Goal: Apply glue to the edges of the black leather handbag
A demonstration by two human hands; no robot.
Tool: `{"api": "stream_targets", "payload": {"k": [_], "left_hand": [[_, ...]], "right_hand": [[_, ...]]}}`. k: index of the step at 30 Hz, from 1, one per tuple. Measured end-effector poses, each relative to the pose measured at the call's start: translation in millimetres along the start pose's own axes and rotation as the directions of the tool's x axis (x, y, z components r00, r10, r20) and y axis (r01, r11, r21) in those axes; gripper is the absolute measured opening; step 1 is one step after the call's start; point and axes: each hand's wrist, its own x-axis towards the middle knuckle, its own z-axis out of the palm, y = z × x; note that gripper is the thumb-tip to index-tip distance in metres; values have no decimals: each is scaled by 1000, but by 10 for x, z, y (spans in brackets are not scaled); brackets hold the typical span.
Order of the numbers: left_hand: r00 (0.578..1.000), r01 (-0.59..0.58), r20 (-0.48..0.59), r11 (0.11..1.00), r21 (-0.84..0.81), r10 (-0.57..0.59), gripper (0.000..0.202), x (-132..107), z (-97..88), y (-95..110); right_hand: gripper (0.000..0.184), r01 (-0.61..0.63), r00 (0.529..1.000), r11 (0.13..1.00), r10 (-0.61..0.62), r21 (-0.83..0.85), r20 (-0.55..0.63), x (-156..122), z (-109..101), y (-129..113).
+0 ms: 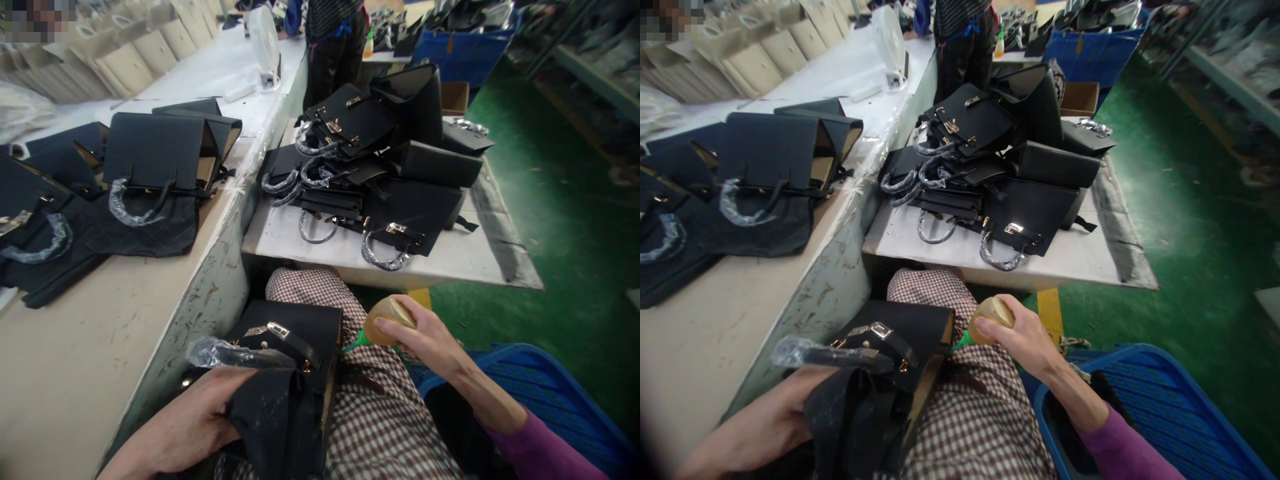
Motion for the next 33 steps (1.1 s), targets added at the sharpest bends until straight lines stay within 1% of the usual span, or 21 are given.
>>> {"api": "stream_targets", "payload": {"k": [2, 4, 8, 12, 16, 23, 29, 33], "left_hand": [[1000, 8, -2, 1000, 6, -8, 26, -2, 0, 4], [1000, 11, 5, 1000, 18, -11, 26, -4, -4, 7], [999, 12, 33, 999, 42, -13, 23, 4, -15, 8], [1000, 3, 14, 997, 73, -4, 12, 16, -11, 7], [1000, -9, 5, 995, 99, 9, 15, 17, -7, 28], [1000, -18, 0, 992, 122, 18, 10, 10, -15, 9], [1000, -18, -20, 987, 158, 22, 8, -18, -11, -38], [999, -49, -17, 986, 157, 52, 9, -7, -15, -22]], "right_hand": [[49, -53, 998, 996, 50, 69, 44, -6, -18, 10], [51, -85, 995, 988, 78, 132, 58, -14, -31, 18], [51, -104, 995, 971, 100, 215, 29, -28, -17, 51], [53, -127, 992, 954, 120, 273, 43, -45, 36, 108], [51, -136, 990, 934, 116, 332, 78, -95, 62, 120], [47, -166, 981, 887, 102, 430, 167, -296, 49, 29], [42, -190, 974, 843, 99, 503, 203, -516, 91, -56], [49, -234, 964, 814, 125, 532, 234, -677, 115, -151]]}}
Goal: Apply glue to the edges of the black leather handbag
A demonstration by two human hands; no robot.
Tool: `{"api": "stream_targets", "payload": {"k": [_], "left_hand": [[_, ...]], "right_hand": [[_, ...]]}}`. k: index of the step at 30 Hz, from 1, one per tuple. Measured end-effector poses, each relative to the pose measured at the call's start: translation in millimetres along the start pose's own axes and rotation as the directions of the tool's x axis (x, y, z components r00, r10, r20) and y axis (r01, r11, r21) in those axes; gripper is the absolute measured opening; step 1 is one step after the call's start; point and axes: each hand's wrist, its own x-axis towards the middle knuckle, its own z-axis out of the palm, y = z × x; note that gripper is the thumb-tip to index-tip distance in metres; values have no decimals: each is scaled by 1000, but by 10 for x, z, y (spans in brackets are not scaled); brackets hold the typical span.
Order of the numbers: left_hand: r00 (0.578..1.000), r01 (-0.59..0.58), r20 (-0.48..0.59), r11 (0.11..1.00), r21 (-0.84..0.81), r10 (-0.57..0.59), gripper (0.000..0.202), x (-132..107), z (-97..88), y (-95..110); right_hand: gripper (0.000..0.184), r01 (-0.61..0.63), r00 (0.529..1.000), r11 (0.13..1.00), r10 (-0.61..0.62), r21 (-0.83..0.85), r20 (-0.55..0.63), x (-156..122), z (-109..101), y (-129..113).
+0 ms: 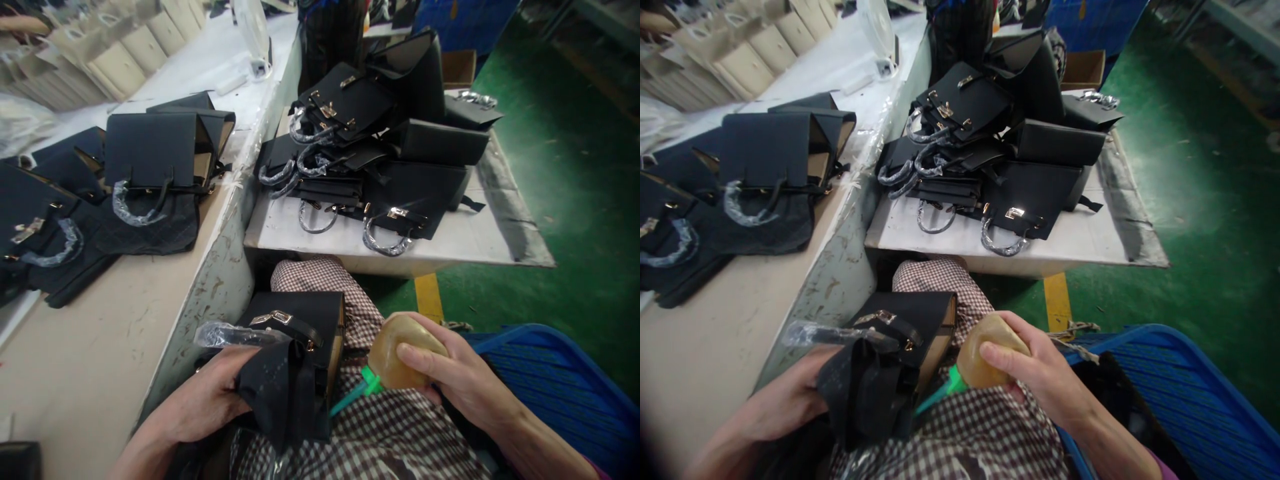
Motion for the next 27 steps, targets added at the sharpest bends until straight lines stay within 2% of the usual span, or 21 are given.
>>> {"api": "stream_targets", "payload": {"k": [4, 8, 15, 21, 24, 27], "left_hand": [[999, -37, -28, 999, 13, 37, 15, 21, -21, 24], [998, -62, -33, 998, 4, 62, 26, 36, -38, 43], [997, -56, -57, 998, 3, 56, 33, 41, -39, 58], [996, -61, -70, 998, 4, 61, 32, 38, -37, 44], [996, -60, -71, 998, -1, 60, 28, 37, -37, 46], [996, -64, -58, 998, 7, 64, 28, 35, -32, 39]], "right_hand": [[53, 4, 1000, 1000, -4, 29, 8, -97, 33, -27], [53, 23, 999, 1000, -23, 1, -27, -53, -26, -8], [46, 121, 975, 958, -164, -259, -149, 188, -217, 55], [46, 166, 923, 873, -301, -459, -239, 328, -273, 130], [48, 191, 905, 840, -351, -507, -240, 355, -274, 139], [50, 166, 924, 857, -308, -487, -228, 330, -264, 91]]}}
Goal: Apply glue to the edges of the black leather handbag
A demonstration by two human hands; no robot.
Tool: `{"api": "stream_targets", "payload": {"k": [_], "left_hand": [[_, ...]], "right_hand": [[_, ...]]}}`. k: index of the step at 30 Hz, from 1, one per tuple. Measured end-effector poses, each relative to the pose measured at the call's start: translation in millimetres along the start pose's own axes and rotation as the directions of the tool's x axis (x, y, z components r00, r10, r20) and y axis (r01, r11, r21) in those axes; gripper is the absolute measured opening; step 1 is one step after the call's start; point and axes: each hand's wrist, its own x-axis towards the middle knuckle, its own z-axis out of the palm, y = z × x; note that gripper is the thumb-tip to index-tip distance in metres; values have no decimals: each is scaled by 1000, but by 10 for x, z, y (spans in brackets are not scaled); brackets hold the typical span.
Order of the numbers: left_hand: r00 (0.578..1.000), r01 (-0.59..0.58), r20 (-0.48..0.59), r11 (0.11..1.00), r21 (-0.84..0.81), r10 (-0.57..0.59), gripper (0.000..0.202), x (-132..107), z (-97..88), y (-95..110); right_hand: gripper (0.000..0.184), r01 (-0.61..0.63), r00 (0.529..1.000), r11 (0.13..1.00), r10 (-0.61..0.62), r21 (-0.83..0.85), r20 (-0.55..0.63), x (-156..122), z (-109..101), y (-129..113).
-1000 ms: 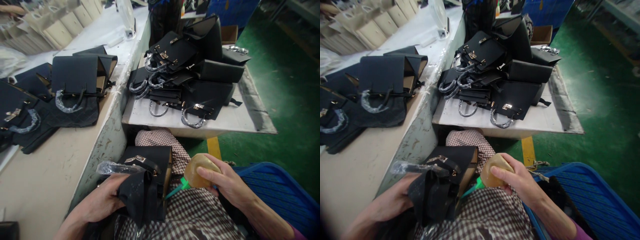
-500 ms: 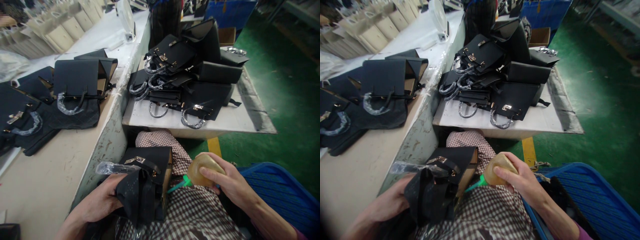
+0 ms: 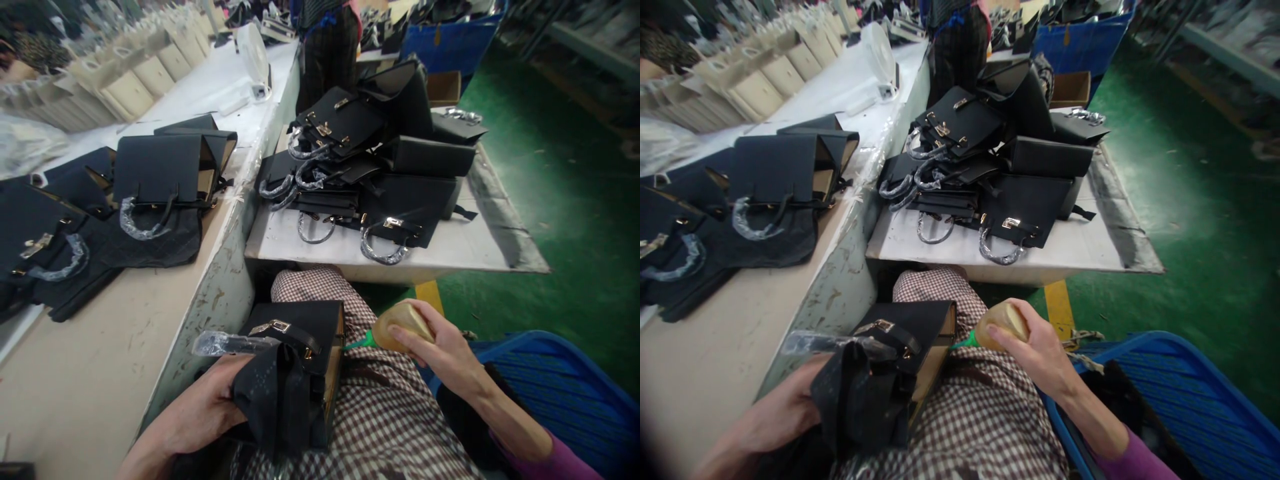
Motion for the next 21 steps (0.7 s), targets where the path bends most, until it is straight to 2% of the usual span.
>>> {"api": "stream_targets", "payload": {"k": [7, 11, 13, 15, 18, 21], "left_hand": [[1000, -2, 7, 1000, 10, 2, 25, 1, 6, -16], [1000, 30, 0, 1000, -6, -30, 20, -18, 9, -40], [998, 55, -13, 998, -24, -55, 15, -36, 6, -50], [997, 66, -45, 997, -37, -68, 12, -56, -5, -51], [991, 54, -122, 997, 49, -48, 34, -81, -40, -51], [978, 25, -207, 979, 204, 18, 45, -128, -105, -103]], "right_hand": [[49, -145, 976, 953, 94, 267, 195, -184, -32, -180], [47, -270, 951, 811, 140, 520, 276, -294, 48, -191], [43, -360, 930, 682, 204, 636, 307, -313, 96, -170], [39, -426, 904, 492, 244, 759, 350, -310, 137, -131], [40, -425, 899, 155, 184, 892, 397, -290, 172, -53], [41, -380, 908, -139, 135, 915, 397, -280, 170, 0]]}}
